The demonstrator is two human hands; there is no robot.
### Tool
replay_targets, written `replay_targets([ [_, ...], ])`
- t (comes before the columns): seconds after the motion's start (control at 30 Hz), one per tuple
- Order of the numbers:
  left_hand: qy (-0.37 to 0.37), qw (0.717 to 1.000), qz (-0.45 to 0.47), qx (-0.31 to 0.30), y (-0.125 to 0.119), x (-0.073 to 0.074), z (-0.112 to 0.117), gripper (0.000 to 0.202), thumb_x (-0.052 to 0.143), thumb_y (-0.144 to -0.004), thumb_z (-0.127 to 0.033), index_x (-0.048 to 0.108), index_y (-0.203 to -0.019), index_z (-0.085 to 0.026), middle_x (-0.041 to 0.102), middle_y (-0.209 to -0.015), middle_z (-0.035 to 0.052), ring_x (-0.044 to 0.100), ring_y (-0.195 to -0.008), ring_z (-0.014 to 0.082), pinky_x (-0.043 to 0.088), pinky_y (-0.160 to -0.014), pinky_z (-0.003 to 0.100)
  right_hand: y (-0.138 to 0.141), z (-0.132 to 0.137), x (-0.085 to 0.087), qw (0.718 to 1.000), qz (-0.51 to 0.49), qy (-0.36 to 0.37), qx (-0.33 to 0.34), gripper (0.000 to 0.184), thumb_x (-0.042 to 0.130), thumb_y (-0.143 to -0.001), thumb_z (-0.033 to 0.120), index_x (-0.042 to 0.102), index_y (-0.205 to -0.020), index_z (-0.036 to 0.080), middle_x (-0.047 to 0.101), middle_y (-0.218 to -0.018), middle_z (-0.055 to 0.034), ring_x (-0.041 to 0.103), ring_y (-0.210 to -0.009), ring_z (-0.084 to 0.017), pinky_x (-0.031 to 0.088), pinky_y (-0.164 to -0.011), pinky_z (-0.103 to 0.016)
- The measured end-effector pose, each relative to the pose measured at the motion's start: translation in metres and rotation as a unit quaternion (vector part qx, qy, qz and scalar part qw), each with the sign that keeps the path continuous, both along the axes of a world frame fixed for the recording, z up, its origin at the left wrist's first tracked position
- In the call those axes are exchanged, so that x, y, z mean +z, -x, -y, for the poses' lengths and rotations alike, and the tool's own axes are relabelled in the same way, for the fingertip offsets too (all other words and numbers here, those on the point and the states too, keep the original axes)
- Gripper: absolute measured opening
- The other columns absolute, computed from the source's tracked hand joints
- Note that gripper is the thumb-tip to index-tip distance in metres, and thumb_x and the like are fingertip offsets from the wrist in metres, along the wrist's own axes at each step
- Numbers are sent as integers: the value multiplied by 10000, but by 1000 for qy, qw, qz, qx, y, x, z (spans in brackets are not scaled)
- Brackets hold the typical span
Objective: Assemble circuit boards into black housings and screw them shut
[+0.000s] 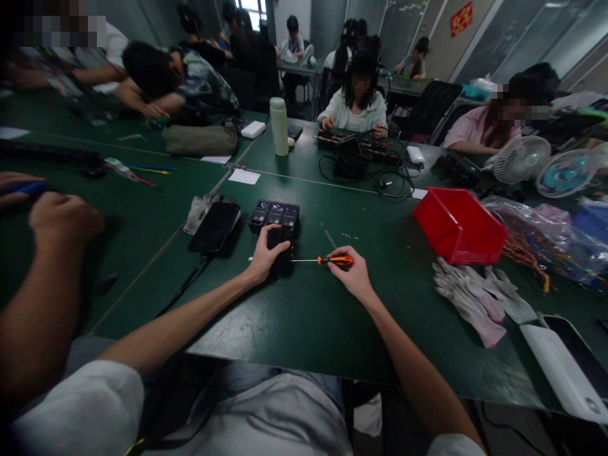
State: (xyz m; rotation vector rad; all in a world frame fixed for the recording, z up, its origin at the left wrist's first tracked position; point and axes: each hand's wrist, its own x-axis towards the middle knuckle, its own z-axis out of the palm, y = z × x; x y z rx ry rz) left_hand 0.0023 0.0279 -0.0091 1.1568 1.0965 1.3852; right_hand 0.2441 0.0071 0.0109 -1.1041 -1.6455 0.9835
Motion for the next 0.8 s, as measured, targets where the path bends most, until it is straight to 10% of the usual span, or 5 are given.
replay_targets([
  [0.8,-140,967,-187,104,10,28,-7,372,633,-787,-381,486,-1092,-226,560,-944,27,586,-823,147,514,-746,284,-14,-9,-19,992,-60,6,-108,327,702,-736,431,602,-924,182,608,-870,-32,591,-626,-131,507,-582,-274],
])
